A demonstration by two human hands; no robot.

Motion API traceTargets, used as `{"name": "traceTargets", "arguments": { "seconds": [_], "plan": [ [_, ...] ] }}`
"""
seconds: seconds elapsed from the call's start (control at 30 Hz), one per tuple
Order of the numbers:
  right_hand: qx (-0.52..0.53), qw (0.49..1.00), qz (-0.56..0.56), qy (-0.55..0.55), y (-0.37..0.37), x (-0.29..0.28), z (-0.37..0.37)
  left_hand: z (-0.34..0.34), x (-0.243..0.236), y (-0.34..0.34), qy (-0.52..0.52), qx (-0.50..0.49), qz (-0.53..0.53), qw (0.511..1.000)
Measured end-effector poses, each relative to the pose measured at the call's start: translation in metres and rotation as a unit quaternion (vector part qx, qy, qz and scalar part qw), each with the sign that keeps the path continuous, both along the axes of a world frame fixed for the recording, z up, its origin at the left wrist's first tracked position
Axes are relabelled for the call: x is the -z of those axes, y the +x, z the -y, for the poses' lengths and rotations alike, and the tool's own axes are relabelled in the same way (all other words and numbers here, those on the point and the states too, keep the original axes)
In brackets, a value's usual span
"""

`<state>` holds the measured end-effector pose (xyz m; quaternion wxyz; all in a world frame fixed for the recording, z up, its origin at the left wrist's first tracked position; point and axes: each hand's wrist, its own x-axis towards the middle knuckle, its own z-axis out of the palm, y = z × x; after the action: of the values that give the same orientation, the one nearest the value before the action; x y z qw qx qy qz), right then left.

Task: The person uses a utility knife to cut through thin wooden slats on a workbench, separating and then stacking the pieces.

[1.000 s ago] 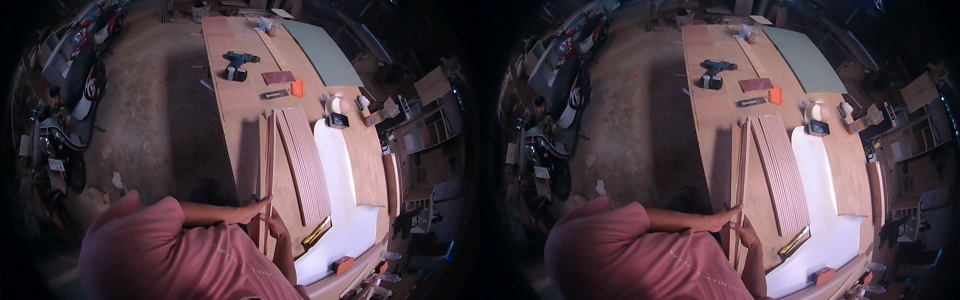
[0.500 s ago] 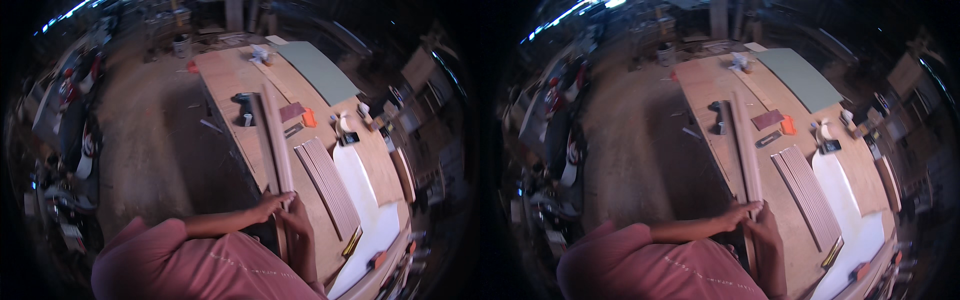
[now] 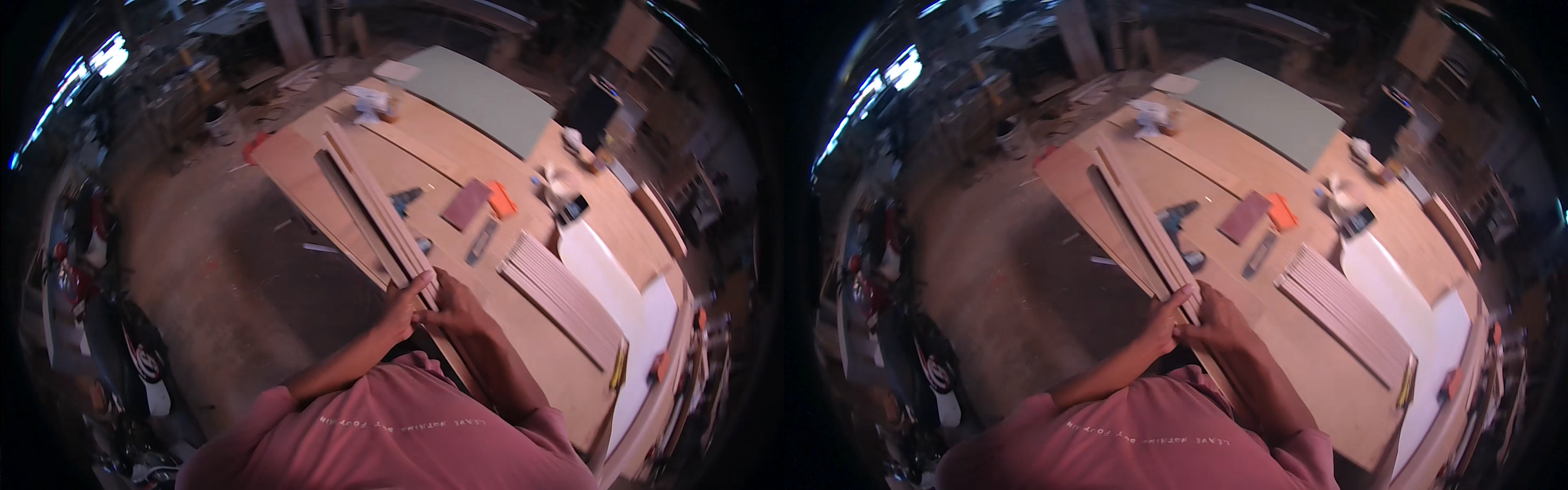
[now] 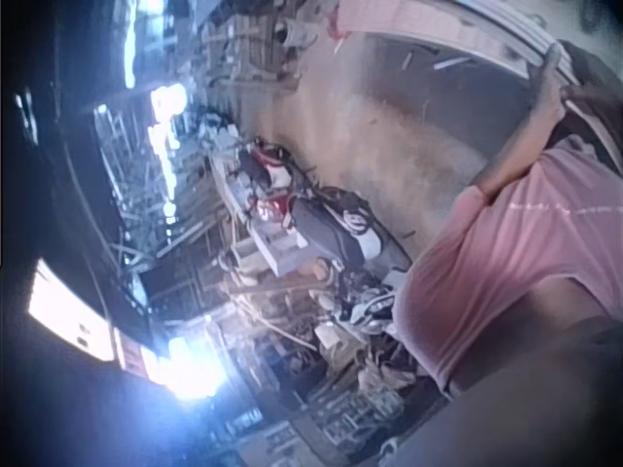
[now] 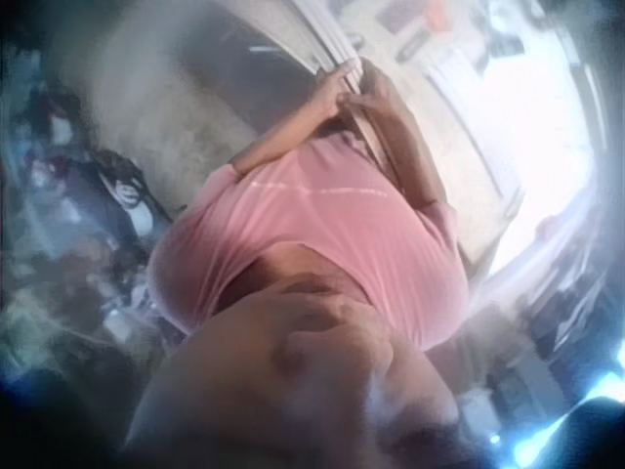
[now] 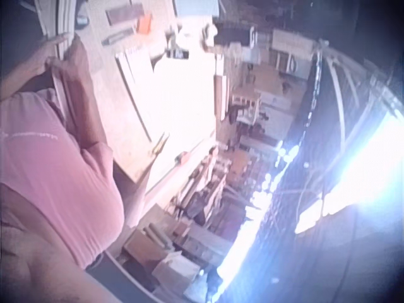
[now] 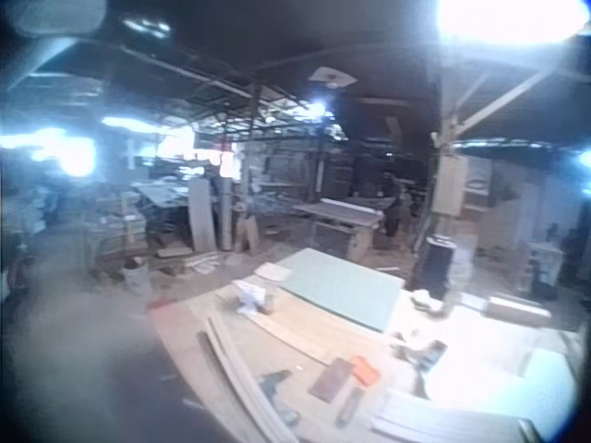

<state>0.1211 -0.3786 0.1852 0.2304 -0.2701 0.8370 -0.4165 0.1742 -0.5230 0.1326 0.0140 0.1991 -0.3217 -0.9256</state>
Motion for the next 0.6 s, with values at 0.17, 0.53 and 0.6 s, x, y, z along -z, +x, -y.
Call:
{"name": "traceTargets", "arguments": {
  "seconds": [0.17, 0.53, 0.6],
  "plan": [
    [-0.084, 0.993, -0.083, -0.014, -0.123, -0.016, 0.115, 0.112, -0.02, -0.104, -0.029, -0.054, 0.01, 0.998],
    [-0.062, 0.981, -0.162, 0.085, -0.384, 0.031, 0.27, 0.248, 0.054, -0.374, 0.008, -0.09, -0.031, 0.995],
    [-0.042, 0.983, -0.118, 0.132, -0.405, 0.055, 0.27, 0.244, 0.079, -0.401, -0.018, -0.048, 0.029, 0.998]
  ]
}}
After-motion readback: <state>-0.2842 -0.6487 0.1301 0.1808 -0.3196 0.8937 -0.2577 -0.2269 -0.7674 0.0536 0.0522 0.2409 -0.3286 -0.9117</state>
